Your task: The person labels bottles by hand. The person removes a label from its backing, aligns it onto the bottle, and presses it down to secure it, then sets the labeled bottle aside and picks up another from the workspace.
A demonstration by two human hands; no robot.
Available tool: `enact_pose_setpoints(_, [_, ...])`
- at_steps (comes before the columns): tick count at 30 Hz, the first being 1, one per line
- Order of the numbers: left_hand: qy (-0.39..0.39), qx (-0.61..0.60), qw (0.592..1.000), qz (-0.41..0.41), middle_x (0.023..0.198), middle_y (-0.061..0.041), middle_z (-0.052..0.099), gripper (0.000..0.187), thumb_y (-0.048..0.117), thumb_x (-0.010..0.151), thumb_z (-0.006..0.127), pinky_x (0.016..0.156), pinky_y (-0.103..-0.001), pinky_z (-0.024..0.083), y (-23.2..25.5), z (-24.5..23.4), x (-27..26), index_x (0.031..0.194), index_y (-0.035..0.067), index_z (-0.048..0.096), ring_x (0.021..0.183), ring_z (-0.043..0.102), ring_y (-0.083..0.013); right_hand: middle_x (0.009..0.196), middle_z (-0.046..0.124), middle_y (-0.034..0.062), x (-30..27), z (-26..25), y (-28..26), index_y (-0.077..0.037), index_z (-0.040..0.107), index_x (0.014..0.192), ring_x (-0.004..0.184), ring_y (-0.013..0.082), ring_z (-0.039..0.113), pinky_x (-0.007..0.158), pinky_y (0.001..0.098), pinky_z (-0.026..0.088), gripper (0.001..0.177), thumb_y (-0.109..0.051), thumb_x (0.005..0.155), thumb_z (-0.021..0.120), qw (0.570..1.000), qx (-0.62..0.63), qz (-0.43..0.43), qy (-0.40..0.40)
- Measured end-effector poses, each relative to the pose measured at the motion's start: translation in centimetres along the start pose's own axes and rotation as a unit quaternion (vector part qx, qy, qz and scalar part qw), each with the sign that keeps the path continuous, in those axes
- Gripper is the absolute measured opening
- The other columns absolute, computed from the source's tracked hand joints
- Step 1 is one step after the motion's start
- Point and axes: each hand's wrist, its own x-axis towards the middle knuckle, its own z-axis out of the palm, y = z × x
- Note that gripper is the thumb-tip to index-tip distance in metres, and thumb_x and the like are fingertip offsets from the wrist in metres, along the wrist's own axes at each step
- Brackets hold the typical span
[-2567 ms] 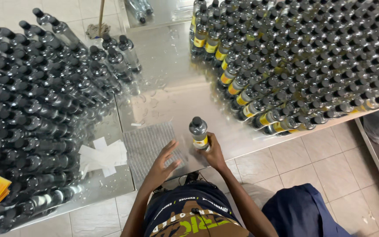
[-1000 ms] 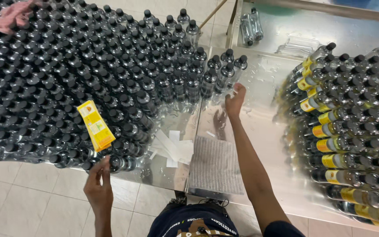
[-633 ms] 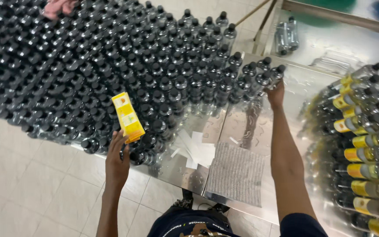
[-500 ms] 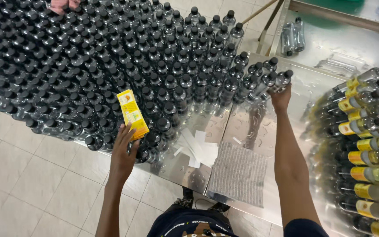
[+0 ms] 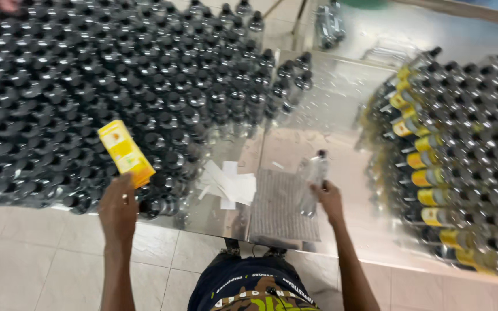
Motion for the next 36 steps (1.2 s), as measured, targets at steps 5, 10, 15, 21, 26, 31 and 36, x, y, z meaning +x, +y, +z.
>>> enact_pose_setpoints(5, [0.149,0.046,0.988,-0.004,0.111,-0.016,0.086,0.008,-0.001,0.115,0.09,0.093,-0.044,0.066,2.6,-2.6,3.0,0.123,-0.001,0.089,0.098,0.081,-0.0337,0.112,0.081,0.0234,-6.2,3.9,-0.1,-0.003,0.076,0.132,0.106,0.0386,0.08,0.09,0.0487,0.066,0.075,-0.051,0.079,0.097,0.994,-0.099,-0.022,-0.045])
enact_pose_setpoints(10, [0.282,-0.041,0.957,-0.047,0.11,-0.019,0.087,0.008,-0.009,0.113,0.094,0.091,-0.043,0.068,9.4,-3.4,4.5,0.12,-0.008,0.089,0.095,0.083,-0.0344,0.102,0.08,0.0172,-7.2,6.5,-0.8,0.001,0.072,0.139,0.098,0.0303,0.079,0.082,0.0465,0.065,0.083,-0.057,0.084,0.093,0.991,-0.119,-0.018,-0.059])
enact_pose_setpoints(15, [0.126,-0.411,0.835,-0.344,0.107,-0.012,0.077,0.018,0.01,0.107,0.081,0.088,-0.039,0.058,24.2,-1.2,4.8,0.123,0.004,0.073,0.09,0.067,-0.0149,0.116,0.07,0.0158,-7.6,7.4,-2.1,0.001,0.057,0.153,0.113,0.0337,0.076,0.093,0.0489,0.063,0.101,-0.076,0.092,0.077,0.972,-0.219,-0.075,-0.046])
enact_pose_setpoints(21, [-0.027,-0.593,0.676,-0.436,0.113,-0.009,0.069,0.028,0.003,0.103,0.075,0.085,-0.04,0.066,32.0,4.3,1.2,0.13,-0.004,0.072,0.09,0.071,-0.0158,0.134,0.059,0.0218,-13.9,0.4,-9.3,0.002,0.062,0.141,0.114,0.0454,0.069,0.097,0.0539,0.06,0.044,-0.019,0.104,0.075,0.935,-0.011,-0.312,0.17])
enact_pose_setpoints(26, [-0.123,-0.598,0.679,-0.407,0.112,-0.016,0.073,0.032,0.005,0.1,0.079,0.085,-0.04,0.064,36.3,7.5,-0.8,0.13,-0.006,0.073,0.091,0.072,-0.019,0.135,0.066,0.0163,-15.2,-2.5,-13.1,-0.004,0.071,0.137,0.128,0.0414,0.066,0.11,0.0509,0.055,0.046,-0.014,0.093,0.084,0.808,-0.113,-0.541,0.204])
enact_pose_setpoints(31, [-0.196,-0.571,0.711,-0.36,0.102,-0.011,0.078,0.03,0.013,0.096,0.087,0.083,-0.036,0.06,39.0,7.3,-0.5,0.122,0.001,0.078,0.092,0.071,-0.0138,0.141,0.069,0.014,-15.9,-3.5,-14.8,-0.008,0.065,0.149,0.131,0.0363,0.068,0.119,0.0533,0.05,0.061,-0.027,0.095,0.085,0.787,-0.157,-0.58,0.141])
enact_pose_setpoints(36, [-0.229,-0.586,0.694,-0.349,0.093,-0.012,0.081,0.032,0.01,0.092,0.089,0.082,-0.034,0.063,40.1,7.4,-0.8,0.122,0.001,0.082,0.088,0.075,-0.0137,0.124,0.076,0.011,-15.6,-4.3,-12.7,-0.007,0.075,0.137,0.117,0.0319,0.075,0.103,0.0444,0.061,0.048,-0.025,0.094,0.087,0.854,-0.101,-0.498,0.114])
